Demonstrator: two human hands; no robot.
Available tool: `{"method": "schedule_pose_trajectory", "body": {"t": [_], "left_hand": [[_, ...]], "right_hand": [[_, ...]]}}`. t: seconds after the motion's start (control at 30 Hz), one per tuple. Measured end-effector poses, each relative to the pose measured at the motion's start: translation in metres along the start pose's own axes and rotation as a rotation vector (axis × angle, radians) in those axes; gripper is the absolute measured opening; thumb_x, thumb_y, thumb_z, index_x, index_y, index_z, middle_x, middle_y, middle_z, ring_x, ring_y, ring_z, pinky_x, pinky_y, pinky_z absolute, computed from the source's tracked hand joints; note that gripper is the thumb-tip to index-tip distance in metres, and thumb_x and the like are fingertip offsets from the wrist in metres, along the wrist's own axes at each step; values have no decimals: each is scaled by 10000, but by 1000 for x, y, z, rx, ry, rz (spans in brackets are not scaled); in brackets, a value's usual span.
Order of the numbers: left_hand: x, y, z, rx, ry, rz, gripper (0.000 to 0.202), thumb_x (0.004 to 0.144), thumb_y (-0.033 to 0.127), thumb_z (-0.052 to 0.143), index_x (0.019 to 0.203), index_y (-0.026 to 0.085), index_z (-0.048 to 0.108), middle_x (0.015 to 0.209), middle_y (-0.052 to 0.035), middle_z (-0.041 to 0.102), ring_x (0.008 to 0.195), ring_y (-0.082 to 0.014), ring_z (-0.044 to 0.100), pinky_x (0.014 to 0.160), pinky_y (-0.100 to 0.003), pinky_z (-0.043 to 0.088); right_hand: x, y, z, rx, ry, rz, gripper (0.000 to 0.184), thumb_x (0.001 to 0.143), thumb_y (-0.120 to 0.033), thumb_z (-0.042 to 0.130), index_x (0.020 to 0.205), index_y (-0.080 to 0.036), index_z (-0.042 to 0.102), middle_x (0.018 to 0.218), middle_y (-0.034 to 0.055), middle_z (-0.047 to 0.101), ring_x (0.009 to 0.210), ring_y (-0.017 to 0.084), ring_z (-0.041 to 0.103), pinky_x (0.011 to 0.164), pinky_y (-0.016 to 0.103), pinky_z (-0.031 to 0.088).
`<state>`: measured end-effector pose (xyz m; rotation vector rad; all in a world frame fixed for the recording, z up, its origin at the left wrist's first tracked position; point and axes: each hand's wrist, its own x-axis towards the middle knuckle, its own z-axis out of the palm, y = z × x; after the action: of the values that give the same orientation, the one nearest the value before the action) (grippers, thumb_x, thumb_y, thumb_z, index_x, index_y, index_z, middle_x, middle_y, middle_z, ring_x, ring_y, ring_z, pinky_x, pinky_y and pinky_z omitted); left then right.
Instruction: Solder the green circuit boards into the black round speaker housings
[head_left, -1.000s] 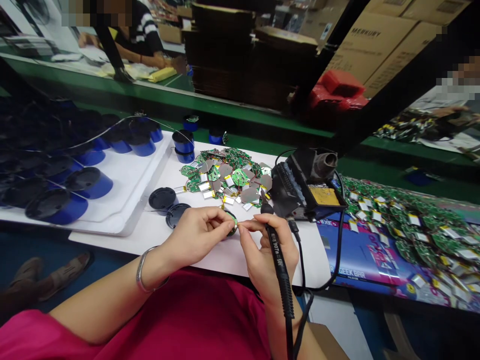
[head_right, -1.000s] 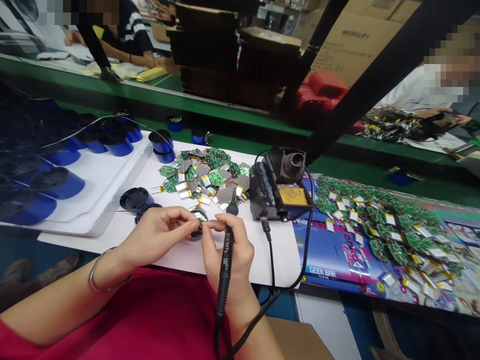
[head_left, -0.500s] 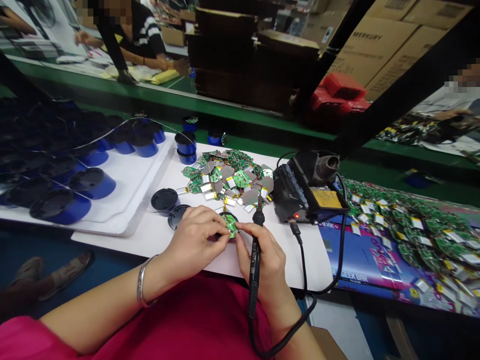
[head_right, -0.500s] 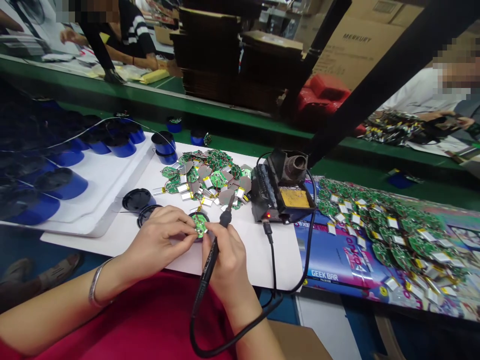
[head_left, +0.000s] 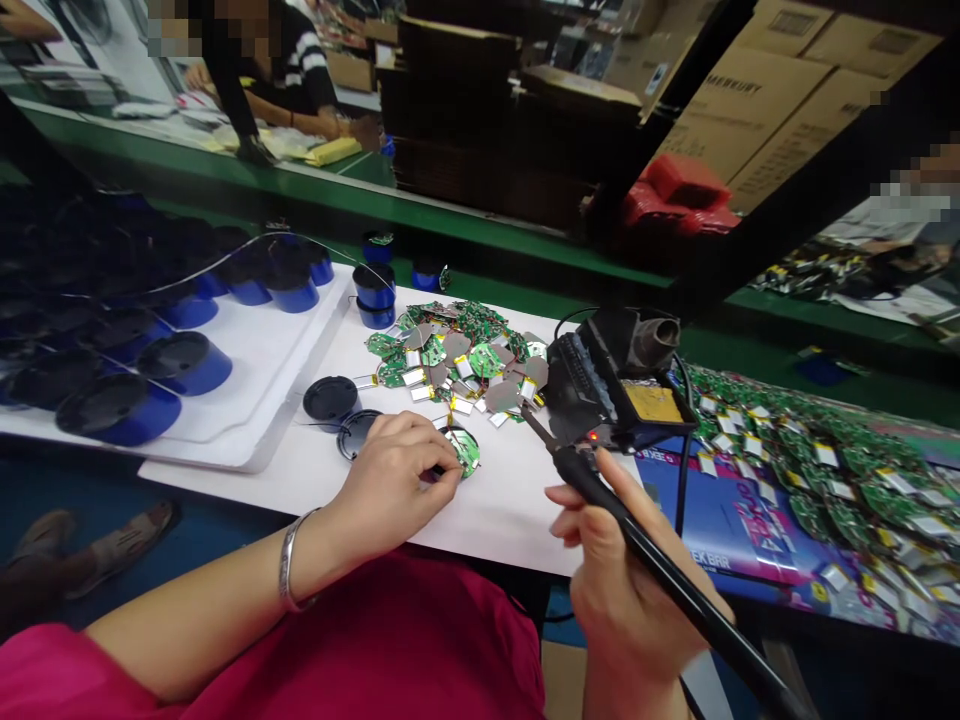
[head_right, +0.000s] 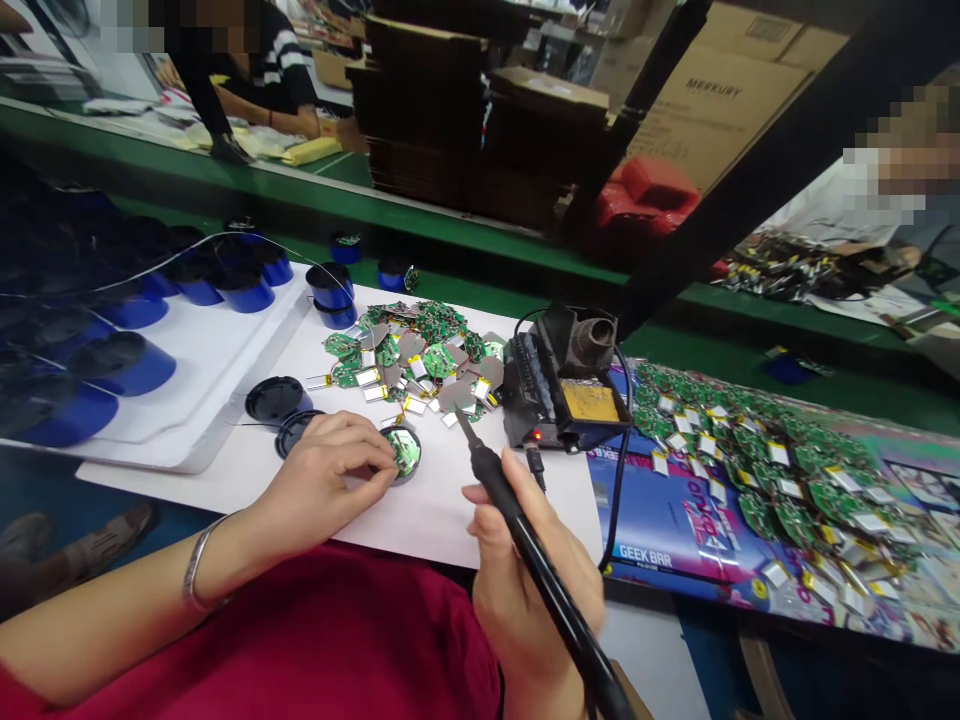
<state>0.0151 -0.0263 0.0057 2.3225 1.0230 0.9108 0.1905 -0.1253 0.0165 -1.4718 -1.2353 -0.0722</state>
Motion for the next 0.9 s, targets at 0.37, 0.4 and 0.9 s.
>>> {"method": "schedule_pose_trajectory", "body": {"t": [0.37, 0.4, 0.9], "left_hand": [[0, -1, 1, 9, -36, -16, 142, 821, 139, 642, 723, 213, 713, 840, 31, 743, 886, -186, 577, 851, -376, 365], [0, -1, 1, 8, -37, -18, 143, 818, 137, 641, 723, 214, 715, 842, 29, 745, 886, -187, 579, 853, -377, 366], [3, 0, 1, -6, -40, -25, 146, 804, 123, 650, 704, 212, 710, 828, 40, 738, 881, -180, 583, 846, -373, 360]], "right_hand": [[-10, -14, -22, 64, -175, -234, 195, 777, -52, 624, 926, -164, 566, 707, -17, 618, 610, 121, 647, 551, 224, 542], [-9, -14, -23, 54, -229, -263, 197, 782, -57, 615, 931, -170, 554, 692, -19, 608, 619, 127, 650, 548, 225, 540], [1, -20, -10, -21, -283, -337, 179, 816, -81, 564, 939, -188, 490, 613, -44, 530, 484, 87, 544, 510, 207, 526]]}}
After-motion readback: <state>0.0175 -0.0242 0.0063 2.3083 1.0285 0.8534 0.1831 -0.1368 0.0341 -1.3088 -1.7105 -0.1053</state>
